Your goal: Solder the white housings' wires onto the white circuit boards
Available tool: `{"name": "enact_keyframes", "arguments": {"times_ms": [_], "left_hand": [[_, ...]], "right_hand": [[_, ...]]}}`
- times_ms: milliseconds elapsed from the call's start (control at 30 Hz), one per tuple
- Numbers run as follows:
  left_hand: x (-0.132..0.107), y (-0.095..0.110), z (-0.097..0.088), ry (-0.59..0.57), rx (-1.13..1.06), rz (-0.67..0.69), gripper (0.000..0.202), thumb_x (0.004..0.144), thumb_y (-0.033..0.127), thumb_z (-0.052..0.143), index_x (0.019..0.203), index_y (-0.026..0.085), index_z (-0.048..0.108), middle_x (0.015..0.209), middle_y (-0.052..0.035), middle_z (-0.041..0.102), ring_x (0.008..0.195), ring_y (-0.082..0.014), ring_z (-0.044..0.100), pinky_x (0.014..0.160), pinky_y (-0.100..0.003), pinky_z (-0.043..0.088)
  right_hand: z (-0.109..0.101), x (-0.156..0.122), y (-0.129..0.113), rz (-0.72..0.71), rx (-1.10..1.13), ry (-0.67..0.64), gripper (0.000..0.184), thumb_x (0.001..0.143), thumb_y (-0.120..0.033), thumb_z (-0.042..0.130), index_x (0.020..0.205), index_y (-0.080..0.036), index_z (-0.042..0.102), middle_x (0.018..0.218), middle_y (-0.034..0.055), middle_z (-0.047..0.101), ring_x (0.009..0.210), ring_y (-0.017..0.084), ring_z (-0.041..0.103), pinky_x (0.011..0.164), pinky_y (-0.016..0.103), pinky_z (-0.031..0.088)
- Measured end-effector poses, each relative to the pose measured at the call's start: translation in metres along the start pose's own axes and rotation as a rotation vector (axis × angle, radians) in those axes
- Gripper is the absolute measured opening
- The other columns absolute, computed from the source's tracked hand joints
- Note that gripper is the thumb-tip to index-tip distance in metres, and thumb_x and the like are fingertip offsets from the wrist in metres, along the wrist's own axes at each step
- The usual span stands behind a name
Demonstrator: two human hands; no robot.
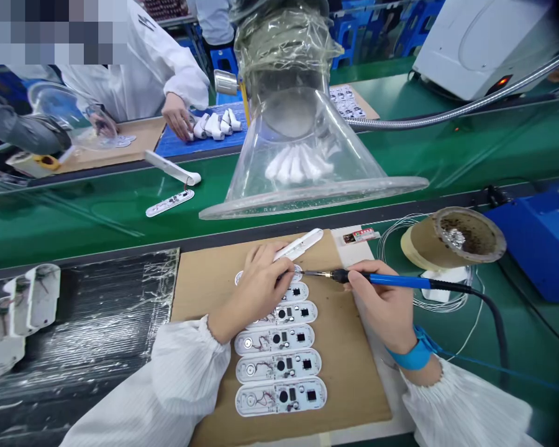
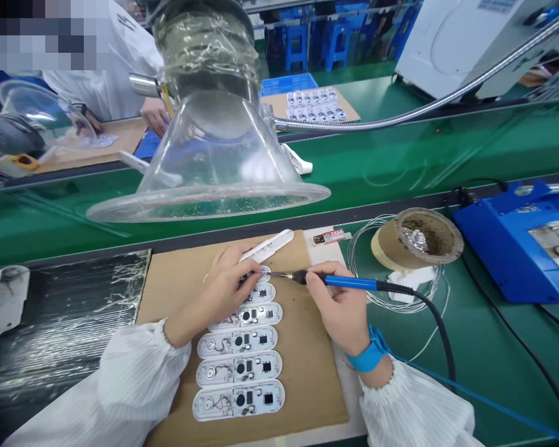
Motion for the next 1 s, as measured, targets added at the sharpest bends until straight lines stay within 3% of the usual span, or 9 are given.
{"name": "enact_keyframes", "arguments": {"times_ms": [533, 1000], "left_hand": [[0.0010, -0.0008, -0.0002, -0.011, -0.020, -0.004, 0.018, 0.107, 0.014, 0.058, 0.096, 0.022, 0.070, 0.139, -0.0103, 0.065, 0.131, -0.0304, 0.060, 0.114, -0.057, 0.045], [0.0026, 0.0005, -0.0022, -0.038, -0.029, -0.024, 0.019, 0.106, 0.014, 0.059, 0.095, 0.023, 0.071, 0.140, -0.0090, 0.065, 0.133, -0.0299, 0.060, 0.116, -0.058, 0.045]], "right_hand": [[0.0003, -0.0007, 0.0006, -0.023, -0.057, -0.020, 0.004, 0.093, -0.027, 0.076, 0.090, -0.025, 0.078, 0.078, 0.0000, 0.075, 0.070, 0.019, 0.074, 0.065, 0.029, 0.058], [-0.0038, 0.0023, -0.0024, 0.002, -0.020, 0.062, 0.008, 0.092, -0.028, 0.077, 0.087, -0.023, 0.076, 0.076, 0.0006, 0.074, 0.063, 0.018, 0.073, 0.054, 0.026, 0.056]]}}
Point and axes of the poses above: each hand's wrist, its own x-axis towards the middle knuckle, its own z-axis out of the palm, y = z × x, the point moved 2 cm from there along x, towards the middle knuckle
